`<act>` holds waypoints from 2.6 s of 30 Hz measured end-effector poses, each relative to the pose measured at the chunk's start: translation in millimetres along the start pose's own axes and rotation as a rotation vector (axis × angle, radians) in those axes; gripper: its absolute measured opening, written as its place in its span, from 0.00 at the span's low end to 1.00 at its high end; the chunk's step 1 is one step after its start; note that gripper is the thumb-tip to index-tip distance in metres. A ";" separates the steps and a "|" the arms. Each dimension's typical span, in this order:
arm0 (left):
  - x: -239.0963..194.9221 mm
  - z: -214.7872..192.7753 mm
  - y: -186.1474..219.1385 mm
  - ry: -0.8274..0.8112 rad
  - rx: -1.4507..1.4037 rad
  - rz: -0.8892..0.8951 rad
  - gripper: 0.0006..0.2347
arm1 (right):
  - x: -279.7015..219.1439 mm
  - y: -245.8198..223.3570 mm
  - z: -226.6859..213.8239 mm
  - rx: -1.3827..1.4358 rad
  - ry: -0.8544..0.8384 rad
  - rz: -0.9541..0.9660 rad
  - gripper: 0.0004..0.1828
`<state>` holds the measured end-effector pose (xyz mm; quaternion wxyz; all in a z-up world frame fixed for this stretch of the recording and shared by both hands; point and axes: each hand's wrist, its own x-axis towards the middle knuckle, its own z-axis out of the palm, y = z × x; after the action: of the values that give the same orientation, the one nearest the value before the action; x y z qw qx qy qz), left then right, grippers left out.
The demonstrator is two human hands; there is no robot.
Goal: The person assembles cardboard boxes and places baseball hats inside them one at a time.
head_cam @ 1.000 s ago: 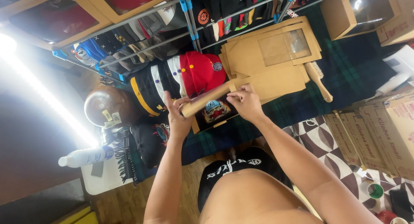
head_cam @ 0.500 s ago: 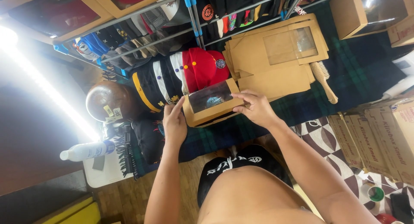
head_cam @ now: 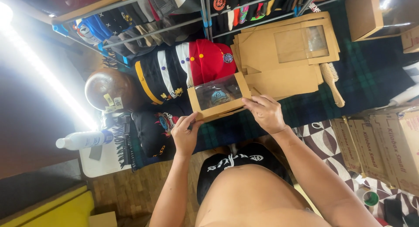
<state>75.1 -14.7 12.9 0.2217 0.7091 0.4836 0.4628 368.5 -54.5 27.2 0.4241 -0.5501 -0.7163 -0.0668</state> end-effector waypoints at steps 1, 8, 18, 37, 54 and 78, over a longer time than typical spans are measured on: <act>2.1 -1.0 1.5 -0.015 0.005 0.010 0.12 | 1.2 -1.6 -1.3 0.013 0.010 0.004 0.09; 10.9 -2.2 12.1 -0.003 0.010 0.060 0.08 | 4.1 -8.8 -1.9 0.042 0.043 0.045 0.08; 2.4 -12.2 0.9 -0.076 0.215 0.233 0.05 | -7.9 -9.6 2.8 0.096 0.089 0.053 0.09; -11.6 47.9 27.9 0.074 0.398 0.487 0.12 | -45.3 13.0 29.2 0.181 0.021 0.162 0.12; -21.0 71.5 59.1 0.282 0.493 0.343 0.08 | -33.9 9.7 27.6 0.140 0.044 0.140 0.12; -34.6 75.3 63.5 0.203 0.112 -0.138 0.08 | -28.2 19.0 22.5 0.202 -0.037 0.119 0.09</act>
<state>167.6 -63.0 10.3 0.1630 0.6350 0.5763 0.4879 373.5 -55.1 -13.3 0.4671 -0.5474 -0.6932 0.0414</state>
